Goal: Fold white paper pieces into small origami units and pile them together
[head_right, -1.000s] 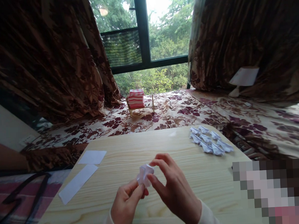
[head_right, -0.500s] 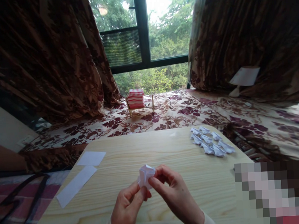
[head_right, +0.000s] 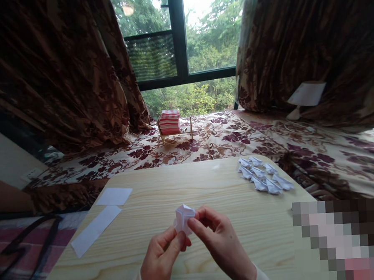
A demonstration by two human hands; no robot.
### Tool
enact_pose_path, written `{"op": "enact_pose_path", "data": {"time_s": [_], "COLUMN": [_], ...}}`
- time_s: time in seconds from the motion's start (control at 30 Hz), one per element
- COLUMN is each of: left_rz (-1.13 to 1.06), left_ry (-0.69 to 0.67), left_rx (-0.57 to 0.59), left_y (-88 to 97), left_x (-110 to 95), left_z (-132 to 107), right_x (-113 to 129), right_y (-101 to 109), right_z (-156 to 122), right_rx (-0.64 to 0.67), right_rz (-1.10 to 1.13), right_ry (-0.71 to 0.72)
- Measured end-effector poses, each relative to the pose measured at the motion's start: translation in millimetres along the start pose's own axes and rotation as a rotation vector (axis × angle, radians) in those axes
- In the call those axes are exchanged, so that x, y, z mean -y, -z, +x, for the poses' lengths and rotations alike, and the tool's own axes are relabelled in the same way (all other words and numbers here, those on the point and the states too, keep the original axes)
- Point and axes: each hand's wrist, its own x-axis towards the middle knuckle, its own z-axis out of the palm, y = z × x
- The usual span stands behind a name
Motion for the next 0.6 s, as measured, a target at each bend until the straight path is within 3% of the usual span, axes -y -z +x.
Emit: {"op": "enact_pose_path", "data": {"time_s": [0.3, 0.43, 0.6], "left_rz": [0.004, -0.057, -0.072], "left_ry": [-0.058, -0.062, -0.172], "left_rx": [0.079, 0.105, -0.120], "left_y": [0.8, 6.5, 18.5], "left_x": [-11, -9, -5], "left_z": [0, 3, 13], "right_x": [6, 6, 4], "right_y": [-3, 0, 4], "right_z": [1, 2, 3], "right_rx": [0.080, 0.050, 0.027], "right_rz": [0.040, 0.026, -0.003], "right_ry": [-0.060, -0.067, -0.072]}}
